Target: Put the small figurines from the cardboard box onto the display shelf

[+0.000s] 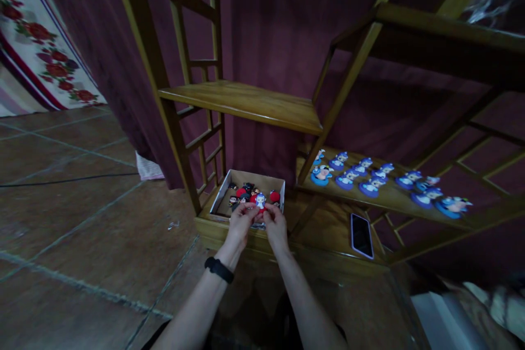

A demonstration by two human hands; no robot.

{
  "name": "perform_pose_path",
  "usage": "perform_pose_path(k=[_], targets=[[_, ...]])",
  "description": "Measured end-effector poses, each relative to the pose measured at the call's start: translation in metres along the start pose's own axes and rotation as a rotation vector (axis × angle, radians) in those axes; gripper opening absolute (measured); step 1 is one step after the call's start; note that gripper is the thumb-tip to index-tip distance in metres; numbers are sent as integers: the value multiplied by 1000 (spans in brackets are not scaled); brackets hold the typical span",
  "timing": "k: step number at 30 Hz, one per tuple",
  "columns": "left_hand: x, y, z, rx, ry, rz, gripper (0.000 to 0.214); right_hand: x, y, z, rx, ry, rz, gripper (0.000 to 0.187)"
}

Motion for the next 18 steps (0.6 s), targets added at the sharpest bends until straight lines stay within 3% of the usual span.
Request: perform_pose_path(k=[8,12,18], targets=[[-8,44,0,-19,-16,39,28,-4,44,18,50,-41,94,24],[-7,83,0,-12,-37,90,27,-20,77,32,145,-114,128,27],[-8,138,21,-10,-158,133,32,-49,132,42,193,-216,76,25]])
Point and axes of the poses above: each hand's wrist, its own y-axis away from the middle knuckle, its own x-axis out of the palm, z = x × y, the point moved 5 cm from there along -y, towards the middle knuckle, and after that the axes turned 14 degrees about -y, right-handed, at the moved point
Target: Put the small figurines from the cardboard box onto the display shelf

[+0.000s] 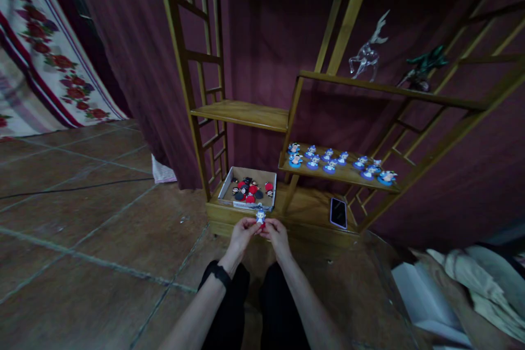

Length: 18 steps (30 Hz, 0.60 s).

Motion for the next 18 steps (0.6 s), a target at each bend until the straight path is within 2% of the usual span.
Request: perform_pose_path(k=[3,7,18], targets=[[1,17,10,29,-31,-6,32,-7,21,-2,-17,-73,-27,26],[5,30,19,54,-6,16,32,-10,35,-2,-1,-139,-48,27],[10,37,25,28,35,33,36,-17,32,-8,24,-96,-77,29]])
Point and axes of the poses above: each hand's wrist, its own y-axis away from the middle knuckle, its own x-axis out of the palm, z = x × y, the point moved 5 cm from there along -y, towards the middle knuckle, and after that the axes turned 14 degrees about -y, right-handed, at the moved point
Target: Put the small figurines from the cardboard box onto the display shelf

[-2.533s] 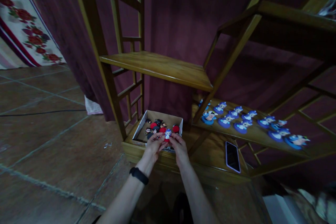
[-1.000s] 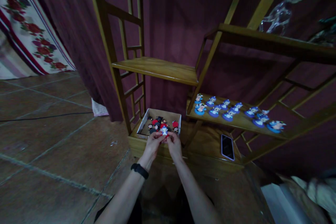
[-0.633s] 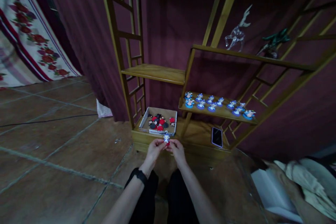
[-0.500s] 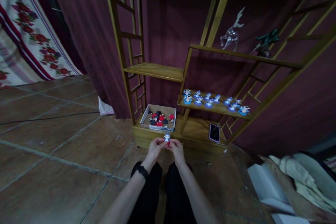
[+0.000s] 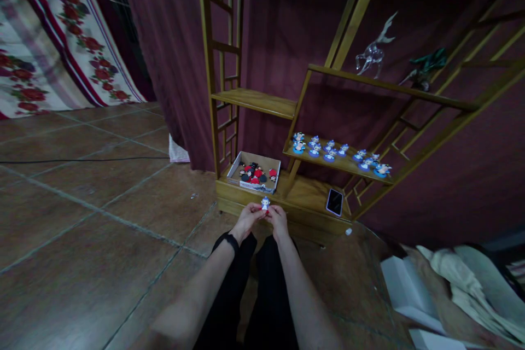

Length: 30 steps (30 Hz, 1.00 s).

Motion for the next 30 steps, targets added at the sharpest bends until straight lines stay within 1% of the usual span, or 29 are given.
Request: perform_pose_path(k=[7,13,18,22,26,30], targets=[[-1,-2,6,-36,28,-31,37,-2,-4,-4,65,-6,19,27],[-4,0,5,9,7,-95,33,-1,-4,-6,99,-4,11,27],[-6,4,4,58,-21,-117,30,0,0,-8,88,-5,35,26],[-4,5,5,18,68,-73,26,0,3,-8,65,4,91,26],[-4,6,7,1,124,-105,27,0,4,-8,22,33,127,27],[-4,5,8,-2,134,-101,26,-1,4,-9,28,59,125,27]])
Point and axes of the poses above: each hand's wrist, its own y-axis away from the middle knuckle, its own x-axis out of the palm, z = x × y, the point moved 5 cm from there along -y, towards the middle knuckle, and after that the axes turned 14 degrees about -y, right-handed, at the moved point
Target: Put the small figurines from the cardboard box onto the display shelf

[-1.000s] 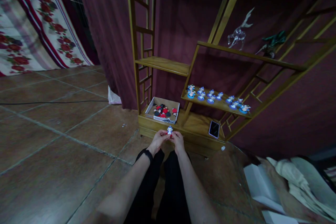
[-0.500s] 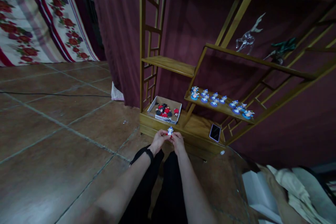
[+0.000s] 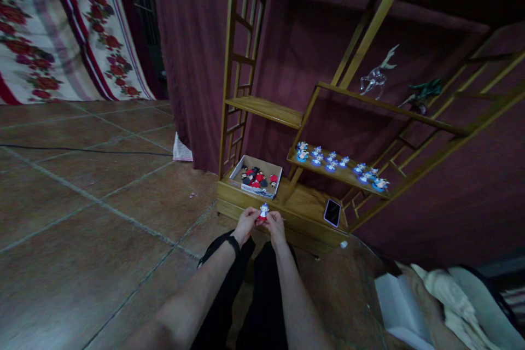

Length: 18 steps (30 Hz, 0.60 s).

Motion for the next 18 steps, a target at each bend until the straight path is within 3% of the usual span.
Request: perform_pose_path(k=[12,18], targets=[[-9,-6,5,-75,5,-7,19,2,1,6,12,-46,14,22],[-9,-7,4,-45,-1,-10,18,0,1,9,20,-22,3,24]])
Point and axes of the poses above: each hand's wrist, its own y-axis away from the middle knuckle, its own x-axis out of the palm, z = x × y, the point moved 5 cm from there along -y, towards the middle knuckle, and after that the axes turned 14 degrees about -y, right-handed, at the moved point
